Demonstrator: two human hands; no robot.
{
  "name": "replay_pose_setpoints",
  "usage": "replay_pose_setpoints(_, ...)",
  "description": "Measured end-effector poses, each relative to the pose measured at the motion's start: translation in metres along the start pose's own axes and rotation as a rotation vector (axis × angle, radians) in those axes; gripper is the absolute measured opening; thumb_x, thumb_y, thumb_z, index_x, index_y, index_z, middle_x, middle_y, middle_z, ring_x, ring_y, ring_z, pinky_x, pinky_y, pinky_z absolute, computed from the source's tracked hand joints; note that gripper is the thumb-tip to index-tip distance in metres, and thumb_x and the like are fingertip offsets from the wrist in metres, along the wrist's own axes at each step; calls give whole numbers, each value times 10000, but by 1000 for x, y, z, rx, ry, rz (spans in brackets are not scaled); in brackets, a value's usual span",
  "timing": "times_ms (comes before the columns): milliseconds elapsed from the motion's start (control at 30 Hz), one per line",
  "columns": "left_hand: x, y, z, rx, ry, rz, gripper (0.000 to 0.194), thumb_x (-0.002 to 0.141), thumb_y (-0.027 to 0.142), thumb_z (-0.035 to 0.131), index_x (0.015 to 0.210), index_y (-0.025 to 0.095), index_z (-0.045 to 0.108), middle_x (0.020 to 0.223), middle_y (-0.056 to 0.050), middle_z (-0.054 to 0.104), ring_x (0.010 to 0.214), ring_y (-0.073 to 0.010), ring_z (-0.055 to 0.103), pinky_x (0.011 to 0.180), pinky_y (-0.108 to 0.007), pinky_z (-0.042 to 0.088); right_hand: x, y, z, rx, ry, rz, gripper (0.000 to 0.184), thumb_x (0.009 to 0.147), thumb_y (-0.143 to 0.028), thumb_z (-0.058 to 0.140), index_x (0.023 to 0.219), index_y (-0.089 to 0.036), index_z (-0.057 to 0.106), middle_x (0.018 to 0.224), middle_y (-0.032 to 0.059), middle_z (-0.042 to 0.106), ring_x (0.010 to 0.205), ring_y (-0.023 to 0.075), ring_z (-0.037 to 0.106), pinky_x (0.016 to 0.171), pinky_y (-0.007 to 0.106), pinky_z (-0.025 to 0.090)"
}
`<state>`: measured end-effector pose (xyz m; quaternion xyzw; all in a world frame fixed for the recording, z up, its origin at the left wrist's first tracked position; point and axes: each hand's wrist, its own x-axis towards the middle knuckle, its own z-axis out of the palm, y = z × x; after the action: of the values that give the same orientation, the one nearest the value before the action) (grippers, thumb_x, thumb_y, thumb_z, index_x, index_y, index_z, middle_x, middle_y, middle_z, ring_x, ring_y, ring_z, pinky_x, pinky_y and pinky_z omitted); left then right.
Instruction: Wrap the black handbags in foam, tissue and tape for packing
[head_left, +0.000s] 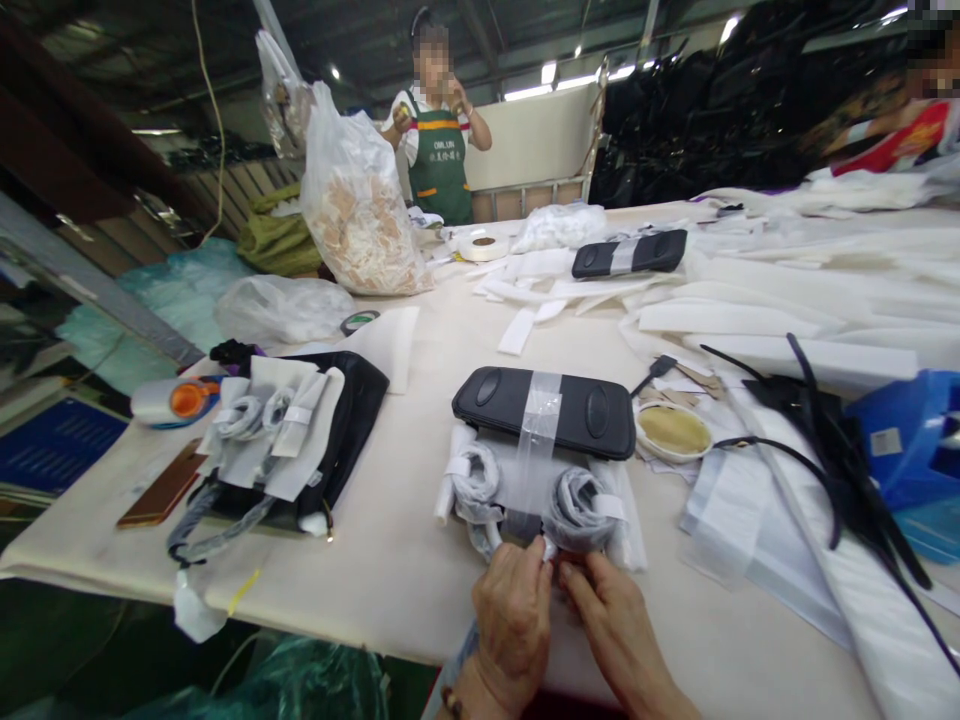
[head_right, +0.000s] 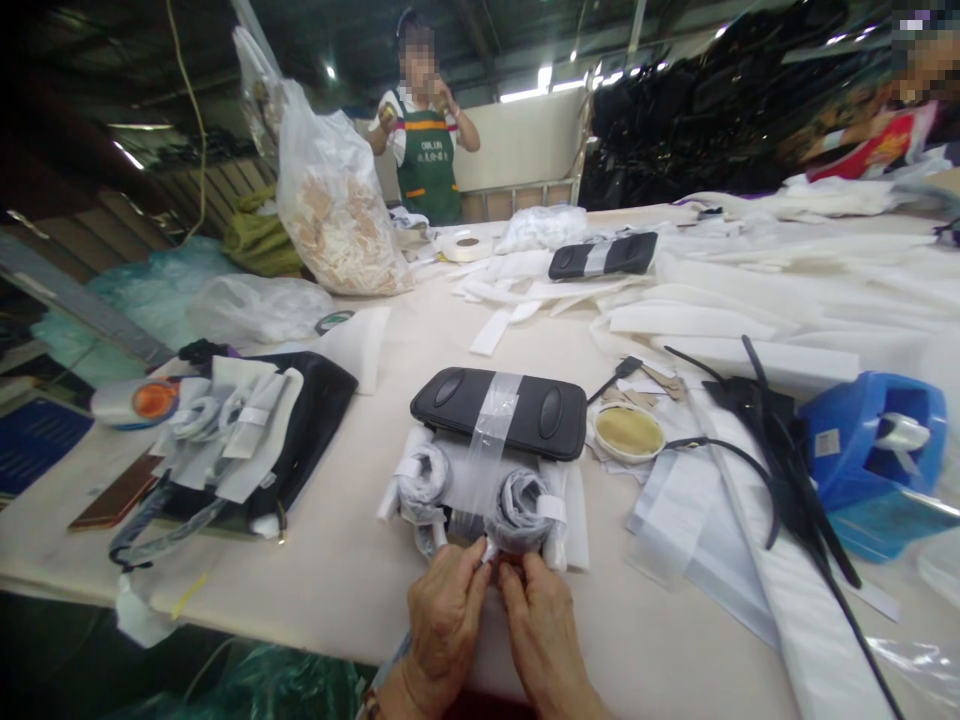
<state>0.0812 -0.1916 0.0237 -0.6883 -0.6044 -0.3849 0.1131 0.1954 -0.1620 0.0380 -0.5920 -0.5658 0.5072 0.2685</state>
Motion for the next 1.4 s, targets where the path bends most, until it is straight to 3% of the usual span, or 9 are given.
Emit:
replay_pose_setpoints(200, 3, 5, -1, 21, 8, -48, 264, 950, 228, 338, 928, 142, 587, 637, -17, 617, 581, -155, 579, 512, -259, 465, 4, 1, 9, 51, 79, 14, 296, 644, -511, 403, 620, -240, 519, 597, 67, 595, 573, 233, 541, 577, 358, 408)
replay_pose_setpoints(533, 13, 11, -7, 26, -13, -136, 386, 964, 322, 272, 848, 175, 610, 652, -21, 653, 594, -145, 637, 524, -243, 499, 8, 10, 17, 228, 45, -20, 333, 685, -466, 438, 836, -198, 567, 744, 58, 672, 686, 220, 616, 651, 337, 486)
replay_pose_setpoints(667, 16, 13, -10, 26, -44, -157, 386, 958, 309, 277, 833, 178, 617, 659, -23, 662, 599, -154, 645, 527, -252, 506, 7, 7, 16, 177, 55, -45, 403, 698, -482, 395, 903, -179, 564, 768, 81, 674, 698, 233, 620, 658, 342, 479)
replay_pose_setpoints(867, 19, 16, -10, 16, -81, -189, 328, 930, 255, 313, 814, 189, 613, 646, -20, 657, 586, -171, 644, 504, -269, 513, 9, 1, 17, 118, 87, -15, 421, 680, -504, 337, 888, -187, 520, 628, 71, 632, 539, 230, 572, 528, 330, 429)
replay_pose_setpoints(1000, 19, 18, -6, 31, -118, -200, 271, 901, 209, 351, 814, 193, 607, 664, -28, 660, 596, -191, 641, 516, -296, 532, 12, 3, 15, 92, 140, -16, 422, 658, -513, 352, 880, -189, 503, 642, 93, 626, 554, 251, 559, 553, 357, 412)
replay_pose_setpoints(1100, 16, 18, -10, 55, -197, -131, 264, 879, 152, 351, 908, 171, 612, 696, -38, 663, 618, -198, 635, 528, -307, 539, 8, 8, 12, 121, 115, -36, 417, 658, -510, 389, 882, -185, 524, 656, 81, 630, 597, 247, 576, 617, 362, 446)
replay_pose_setpoints(1200, 10, 10, -23, 106, -281, 45, 334, 860, 117, 346, 1113, 110, 564, 921, -101, 683, 844, -221, 640, 643, -309, 557, 1, 14, 8, 290, -1, 4, 464, 692, -523, 462, 980, -167, 535, 810, 92, 662, 669, 230, 605, 613, 334, 476)
replay_pose_setpoints(1300, 6, -7, -43, 156, -259, 258, 380, 838, 86, 371, 1182, 65, 532, 1154, -143, 618, 1099, -240, 540, 828, -306, 519, -5, 16, 6, 425, -59, 102, 526, 694, -575, 513, 1022, -164, 534, 906, 100, 661, 677, 223, 616, 532, 304, 472)
replay_pose_setpoints(1400, 12, -30, -63, 203, -239, 407, 367, 823, 45, 375, 1131, 59, 574, 1134, -134, 625, 1100, -239, 516, 900, -326, 460, -7, 11, 6, 382, -24, 119, 524, 687, -610, 521, 961, -166, 570, 817, 77, 662, 661, 219, 610, 522, 294, 463)
